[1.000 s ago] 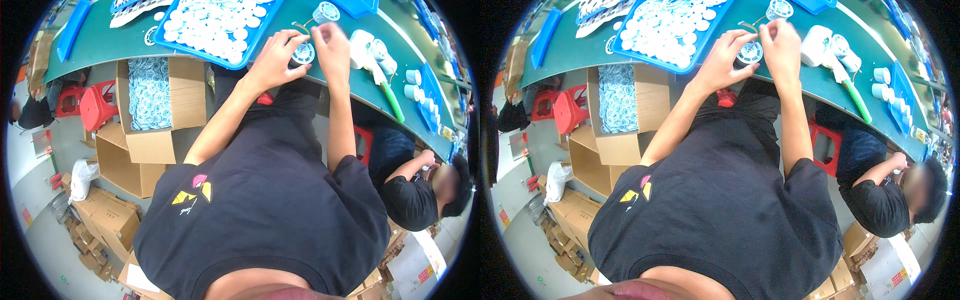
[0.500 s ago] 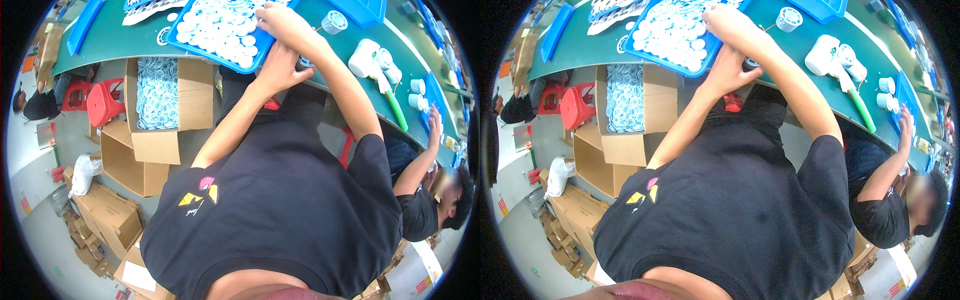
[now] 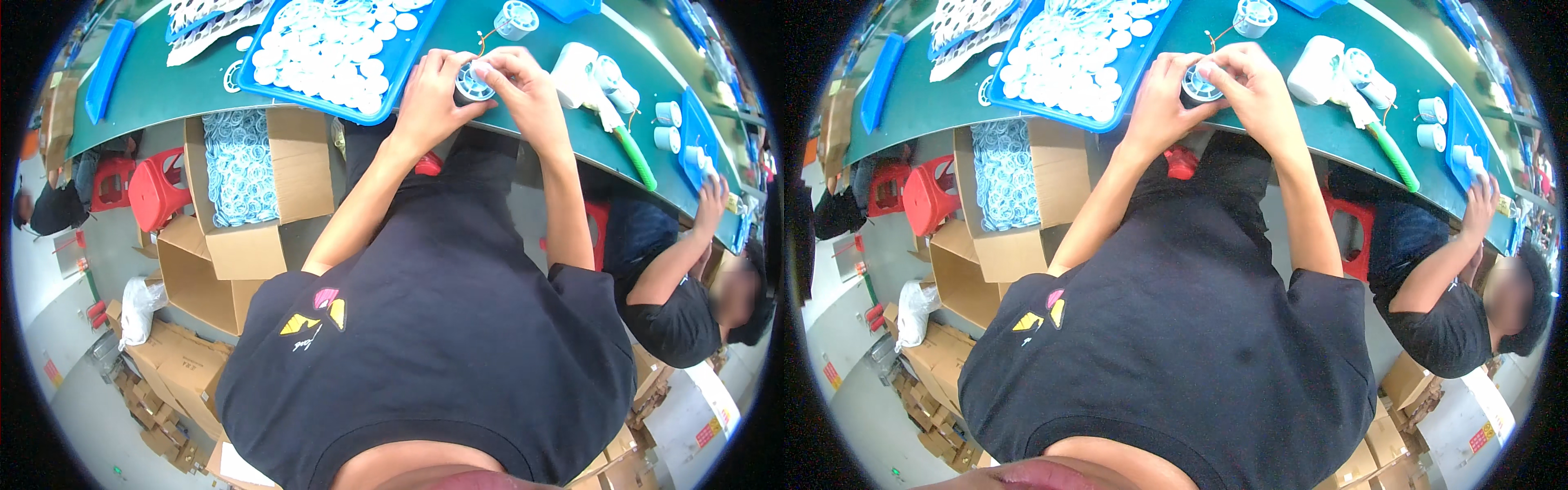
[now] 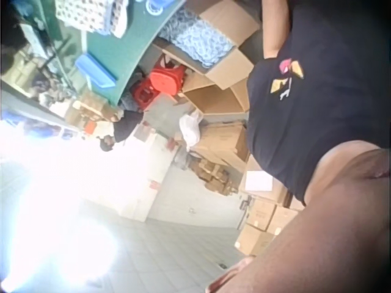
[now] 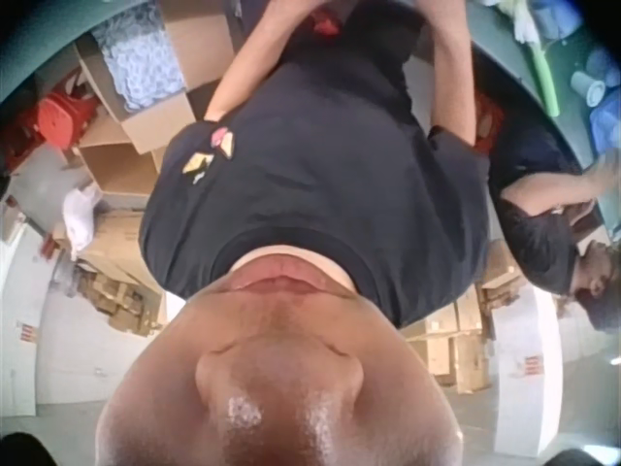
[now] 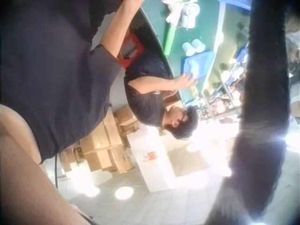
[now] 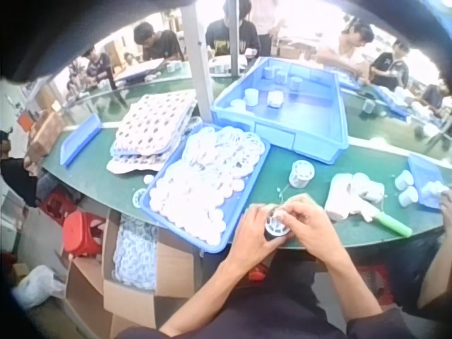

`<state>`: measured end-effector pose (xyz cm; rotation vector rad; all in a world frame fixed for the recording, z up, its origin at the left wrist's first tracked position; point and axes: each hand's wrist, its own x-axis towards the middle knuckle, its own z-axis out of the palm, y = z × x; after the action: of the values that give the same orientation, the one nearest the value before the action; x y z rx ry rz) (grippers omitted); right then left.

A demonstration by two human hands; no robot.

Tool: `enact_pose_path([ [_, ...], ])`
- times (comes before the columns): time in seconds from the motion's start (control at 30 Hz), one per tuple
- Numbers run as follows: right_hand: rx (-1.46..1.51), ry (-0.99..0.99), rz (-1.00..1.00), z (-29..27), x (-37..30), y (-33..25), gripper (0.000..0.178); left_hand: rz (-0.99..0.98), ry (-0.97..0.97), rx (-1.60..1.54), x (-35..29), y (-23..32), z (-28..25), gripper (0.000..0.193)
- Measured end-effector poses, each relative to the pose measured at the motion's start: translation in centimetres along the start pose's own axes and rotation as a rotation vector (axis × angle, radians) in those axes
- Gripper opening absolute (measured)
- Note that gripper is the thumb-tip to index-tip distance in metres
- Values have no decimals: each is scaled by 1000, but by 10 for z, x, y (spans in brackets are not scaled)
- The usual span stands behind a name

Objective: Assembling small circular electronic components on a production line.

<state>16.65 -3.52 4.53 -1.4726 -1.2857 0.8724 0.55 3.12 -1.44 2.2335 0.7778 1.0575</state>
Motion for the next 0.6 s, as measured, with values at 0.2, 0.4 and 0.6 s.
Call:
enact_pose_path([
  [0.2, 96, -44, 49, -3, 9, 13, 21, 2, 35, -18, -1, 3, 0, 72],
  [0.4, 310, -55, 212, -2, 8, 6, 17, -56, 12, -54, -3, 5, -2, 71],
  [0.6, -661, 138, -672, 5, 84, -18, 20, -31, 38, 33, -4, 13, -4, 71],
])
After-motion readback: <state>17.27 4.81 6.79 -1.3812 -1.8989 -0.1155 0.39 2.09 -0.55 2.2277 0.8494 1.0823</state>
